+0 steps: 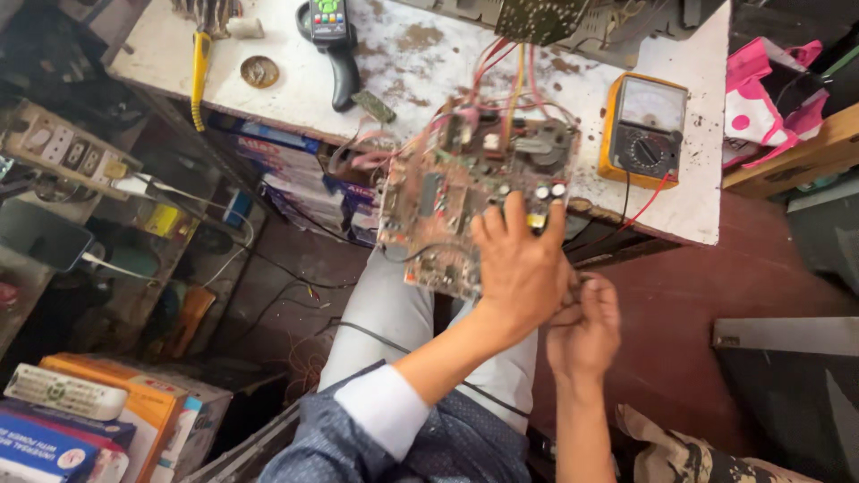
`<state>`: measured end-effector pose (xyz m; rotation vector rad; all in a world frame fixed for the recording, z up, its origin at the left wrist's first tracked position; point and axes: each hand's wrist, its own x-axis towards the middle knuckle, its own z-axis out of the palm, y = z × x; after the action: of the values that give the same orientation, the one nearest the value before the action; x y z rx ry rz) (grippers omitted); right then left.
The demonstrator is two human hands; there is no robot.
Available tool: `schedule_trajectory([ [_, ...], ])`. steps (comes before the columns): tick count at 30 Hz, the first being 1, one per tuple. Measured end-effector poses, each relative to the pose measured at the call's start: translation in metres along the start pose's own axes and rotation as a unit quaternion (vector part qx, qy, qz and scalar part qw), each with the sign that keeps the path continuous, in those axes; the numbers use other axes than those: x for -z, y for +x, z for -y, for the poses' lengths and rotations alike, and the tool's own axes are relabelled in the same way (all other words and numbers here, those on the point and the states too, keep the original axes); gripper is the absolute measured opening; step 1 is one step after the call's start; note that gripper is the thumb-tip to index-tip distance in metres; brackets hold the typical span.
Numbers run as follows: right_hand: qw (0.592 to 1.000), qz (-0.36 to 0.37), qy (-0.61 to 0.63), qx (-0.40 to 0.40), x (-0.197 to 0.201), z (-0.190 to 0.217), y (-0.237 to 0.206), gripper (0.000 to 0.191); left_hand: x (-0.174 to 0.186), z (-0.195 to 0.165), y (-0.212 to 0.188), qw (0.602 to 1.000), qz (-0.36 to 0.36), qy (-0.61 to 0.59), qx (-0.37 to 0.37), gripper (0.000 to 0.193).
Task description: The person is repairing a circuit board. They use a soldering iron to work on the board's components and a multimeter to test electrical connections. The person repeatedly flips the board over to access different sides.
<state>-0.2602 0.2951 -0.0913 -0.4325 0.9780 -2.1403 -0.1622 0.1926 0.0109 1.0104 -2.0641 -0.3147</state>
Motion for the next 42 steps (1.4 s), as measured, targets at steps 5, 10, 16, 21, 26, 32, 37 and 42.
schedule_trajectory([
  [5, 0.993, -0.028, -0.107, 0.051, -0.011, 0.021, 0.002, 0.014, -0.054, 0.011, 0.014, 0.995, 0.001, 0.103, -0.012, 0.049],
  [10, 0.981, -0.037, -0.163, 0.1, -0.022, 0.024, 0.007, 0.014, -0.088, 0.007, 0.045, 0.989, 0.022, 0.14, 0.039, 0.025],
  [16, 0.974, -0.095, -0.154, 0.137, -0.011, 0.01, 0.017, 0.011, -0.095, 0.003, 0.066, 0.987, 0.019, 0.159, 0.03, 0.034],
  [21, 0.98, -0.146, -0.082, 0.107, 0.008, -0.003, 0.02, 0.01, -0.082, 0.009, 0.06, 0.992, -0.002, 0.126, -0.008, 0.05],
  [26, 0.989, -0.147, -0.014, 0.007, 0.006, -0.016, 0.011, 0.012, -0.064, 0.02, 0.052, 0.999, 0.016, -0.001, -0.043, 0.058],
  [32, 0.987, -0.16, 0.021, -0.013, 0.002, -0.018, 0.014, 0.011, -0.006, 0.099, -0.021, 0.984, -0.107, -0.133, -0.051, 0.037],
  [37, 0.986, -0.166, -0.009, 0.028, -0.011, -0.031, 0.008, 0.009, 0.018, 0.138, -0.072, 0.957, -0.059, -0.193, 0.208, 0.03],
  [42, 0.967, -0.081, -0.177, 0.163, -0.032, -0.029, -0.009, 0.009, -0.002, 0.169, -0.08, 0.898, -0.02, -0.351, 0.265, 0.054],
])
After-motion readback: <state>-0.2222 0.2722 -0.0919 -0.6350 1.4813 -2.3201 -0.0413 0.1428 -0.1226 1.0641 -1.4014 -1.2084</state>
